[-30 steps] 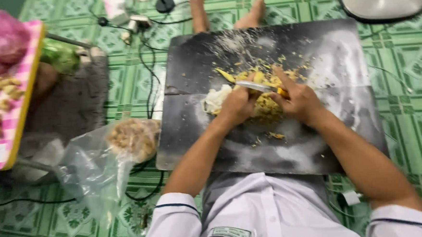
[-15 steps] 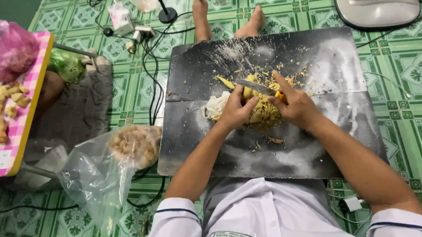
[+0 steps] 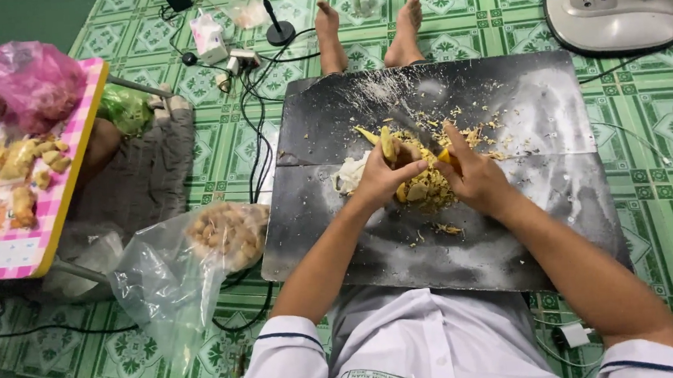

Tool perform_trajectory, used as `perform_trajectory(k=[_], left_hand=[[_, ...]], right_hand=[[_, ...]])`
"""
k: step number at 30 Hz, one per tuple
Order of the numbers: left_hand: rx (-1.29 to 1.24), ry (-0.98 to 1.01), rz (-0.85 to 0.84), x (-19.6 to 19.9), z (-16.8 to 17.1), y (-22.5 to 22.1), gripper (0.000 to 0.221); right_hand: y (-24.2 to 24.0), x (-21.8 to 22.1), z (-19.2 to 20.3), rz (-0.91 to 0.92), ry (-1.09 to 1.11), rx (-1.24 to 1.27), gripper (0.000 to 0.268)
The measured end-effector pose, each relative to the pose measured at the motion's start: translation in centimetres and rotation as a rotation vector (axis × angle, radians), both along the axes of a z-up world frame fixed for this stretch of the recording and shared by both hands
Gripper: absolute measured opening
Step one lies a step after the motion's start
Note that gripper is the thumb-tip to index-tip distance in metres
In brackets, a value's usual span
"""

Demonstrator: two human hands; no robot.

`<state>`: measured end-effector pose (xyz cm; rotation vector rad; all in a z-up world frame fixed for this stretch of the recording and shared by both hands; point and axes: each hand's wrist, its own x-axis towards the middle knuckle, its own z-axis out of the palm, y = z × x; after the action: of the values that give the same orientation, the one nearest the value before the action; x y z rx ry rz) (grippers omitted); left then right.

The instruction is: Shredding turmeric roots by scraping them with a small knife on a flat board while sitting on the floor.

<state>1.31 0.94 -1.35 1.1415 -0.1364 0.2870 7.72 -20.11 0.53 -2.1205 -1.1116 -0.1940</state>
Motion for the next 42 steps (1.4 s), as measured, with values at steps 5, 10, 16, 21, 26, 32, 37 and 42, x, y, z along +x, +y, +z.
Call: perform_trajectory(k=[5, 10, 16, 21, 26, 32, 37, 42], left_hand=[[0.057, 0.04, 0.058, 0.0, -0.7, 0.0, 0.048], [0.031, 0.011, 0.104, -0.1, 0.9, -0.3, 0.044], [-0.033, 0.031, 0.161, -0.1, -0.6, -0.2, 0.044], [-0.076, 0.077, 0.225, 0.9, -0.4, 0.6, 0.047], [-0.114, 0.117, 0.265, 1.2, -1.1, 0.9, 0.045], [-0.132, 0.145, 0.255, 1.4, -1.7, 1.4, 0.043], [-0.129, 0.168, 0.272, 1.5, -2.2, 1.2, 0.044], [-0.143, 0.188, 0.258, 1.4, -2.1, 1.3, 0.046]], right_hand=[[0.2, 0.2, -0.9, 0.016, 0.023, -0.03, 0.08], [0.6, -0.5, 0.0, 0.016, 0.09, -0.02, 0.08], [0.6, -1.7, -0.2, -0.024, 0.077, 0.003, 0.087], [0.8, -1.4, 0.7, -0.049, 0.1, 0.007, 0.092], [0.8, -1.5, 1.5, -0.067, 0.139, -0.022, 0.094], [0.9, -2.1, 3.4, -0.037, 0.204, -0.031, 0.087], [0.6, -1.8, 3.2, -0.031, 0.239, -0.036, 0.084], [0.5, -1.8, 3.1, 0.032, 0.212, -0.027, 0.079]])
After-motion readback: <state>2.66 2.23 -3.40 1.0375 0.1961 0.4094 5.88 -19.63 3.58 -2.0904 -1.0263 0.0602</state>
